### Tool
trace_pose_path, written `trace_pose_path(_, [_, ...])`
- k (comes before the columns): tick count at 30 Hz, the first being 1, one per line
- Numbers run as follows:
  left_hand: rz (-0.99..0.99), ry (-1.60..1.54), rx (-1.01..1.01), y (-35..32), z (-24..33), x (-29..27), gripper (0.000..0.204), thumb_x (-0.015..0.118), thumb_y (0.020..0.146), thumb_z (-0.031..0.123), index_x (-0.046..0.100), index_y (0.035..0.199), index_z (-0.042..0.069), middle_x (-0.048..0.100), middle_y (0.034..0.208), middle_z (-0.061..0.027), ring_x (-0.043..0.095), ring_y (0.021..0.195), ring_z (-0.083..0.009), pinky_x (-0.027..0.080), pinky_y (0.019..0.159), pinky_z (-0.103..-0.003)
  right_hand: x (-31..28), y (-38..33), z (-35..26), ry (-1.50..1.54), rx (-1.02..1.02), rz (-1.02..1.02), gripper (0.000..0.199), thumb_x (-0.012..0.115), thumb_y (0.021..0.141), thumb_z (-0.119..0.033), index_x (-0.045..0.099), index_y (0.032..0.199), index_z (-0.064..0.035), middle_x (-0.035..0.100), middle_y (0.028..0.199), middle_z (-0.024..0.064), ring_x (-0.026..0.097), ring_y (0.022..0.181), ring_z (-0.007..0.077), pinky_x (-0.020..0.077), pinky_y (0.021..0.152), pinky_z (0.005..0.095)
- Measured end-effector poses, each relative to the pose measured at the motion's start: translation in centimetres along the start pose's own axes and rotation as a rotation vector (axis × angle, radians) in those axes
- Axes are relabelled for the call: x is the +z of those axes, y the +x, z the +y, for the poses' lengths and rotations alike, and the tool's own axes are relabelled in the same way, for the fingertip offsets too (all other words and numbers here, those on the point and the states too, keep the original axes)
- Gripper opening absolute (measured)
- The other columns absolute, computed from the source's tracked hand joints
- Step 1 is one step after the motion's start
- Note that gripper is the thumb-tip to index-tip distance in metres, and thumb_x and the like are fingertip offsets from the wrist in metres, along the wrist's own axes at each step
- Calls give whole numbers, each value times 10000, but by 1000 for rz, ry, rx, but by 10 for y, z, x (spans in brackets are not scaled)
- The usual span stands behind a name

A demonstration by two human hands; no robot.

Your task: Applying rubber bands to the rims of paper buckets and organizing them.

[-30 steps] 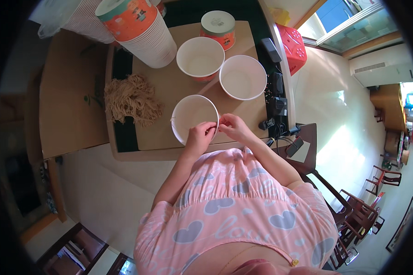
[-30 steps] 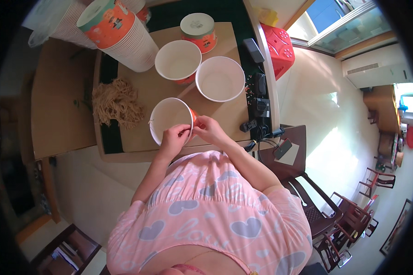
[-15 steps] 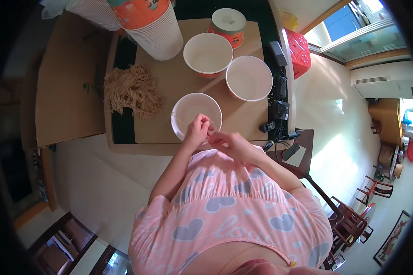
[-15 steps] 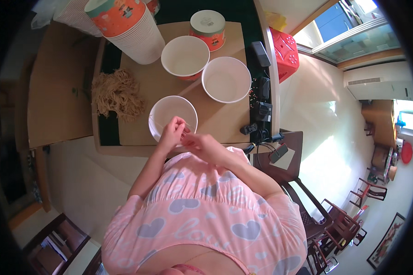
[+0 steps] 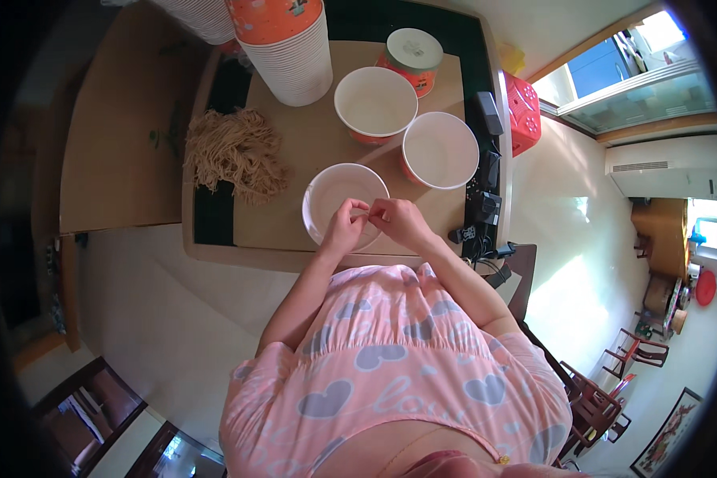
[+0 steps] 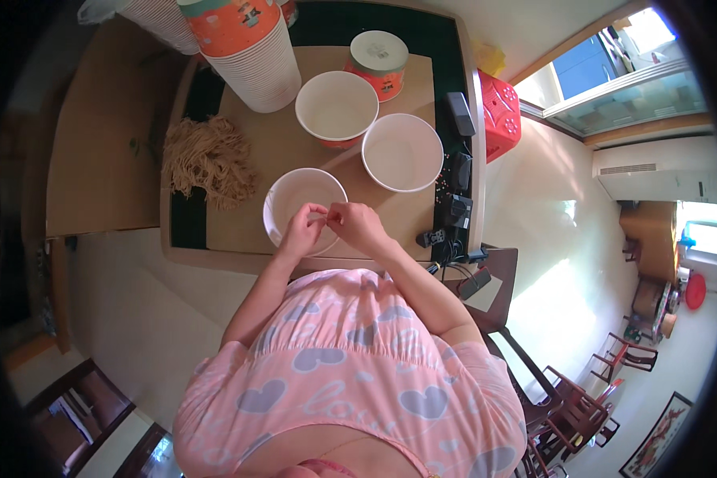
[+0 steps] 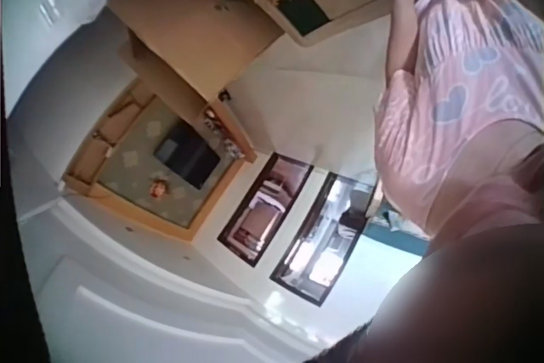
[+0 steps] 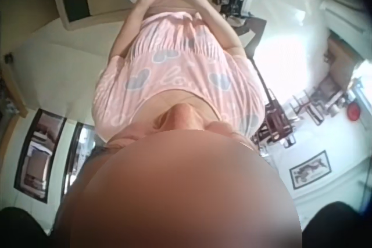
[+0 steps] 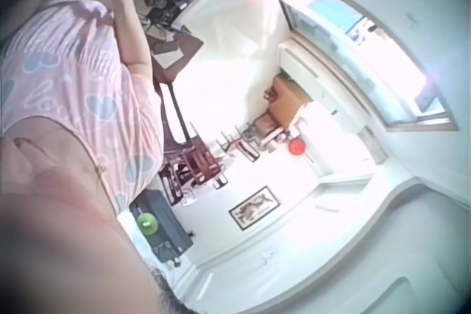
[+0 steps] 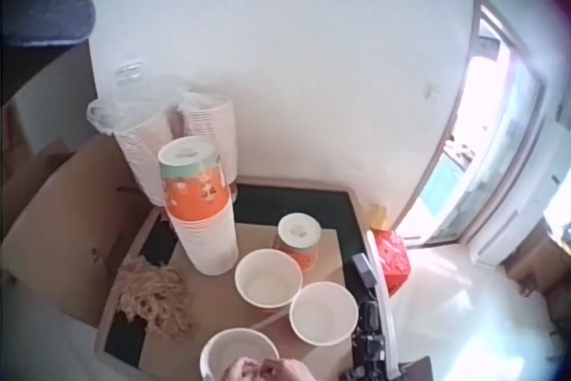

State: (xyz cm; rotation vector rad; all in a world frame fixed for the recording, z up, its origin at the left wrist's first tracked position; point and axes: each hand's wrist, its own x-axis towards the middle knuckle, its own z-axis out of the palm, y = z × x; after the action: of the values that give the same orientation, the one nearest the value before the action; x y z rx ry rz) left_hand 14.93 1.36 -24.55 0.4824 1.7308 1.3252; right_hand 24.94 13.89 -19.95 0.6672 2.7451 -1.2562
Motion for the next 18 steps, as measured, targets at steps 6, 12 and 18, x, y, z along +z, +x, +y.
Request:
trace_pose_path(6, [-120,-102,46,1,-6,0,135,638,850,89,613,969,30,540,666,63,395,527,0,288,450,-189,7,-6,0,368,116,107,109,665,778,-109,641,868,-53,633,709,93,596,613,186,472,569,306])
trace_pose_path(12, [-154,-141,-80,-3,10,2,79,671,825,98,677,878,40,543,663,70,371,522,-3,262,463,-178,5,-2,8,807,204,231,80,645,836,-98,616,855,-25,521,620,-23,478,548,62,400,504,222])
trace_pose_path(18, [-106,-175,-48,-1,-3,1,52,667,829,84,668,858,41,543,660,65,370,518,-12,265,465,-188,-31,6,8,589,-14,81,206,662,791,-36,627,994,-52,557,794,-12,455,593,48,402,532,215])
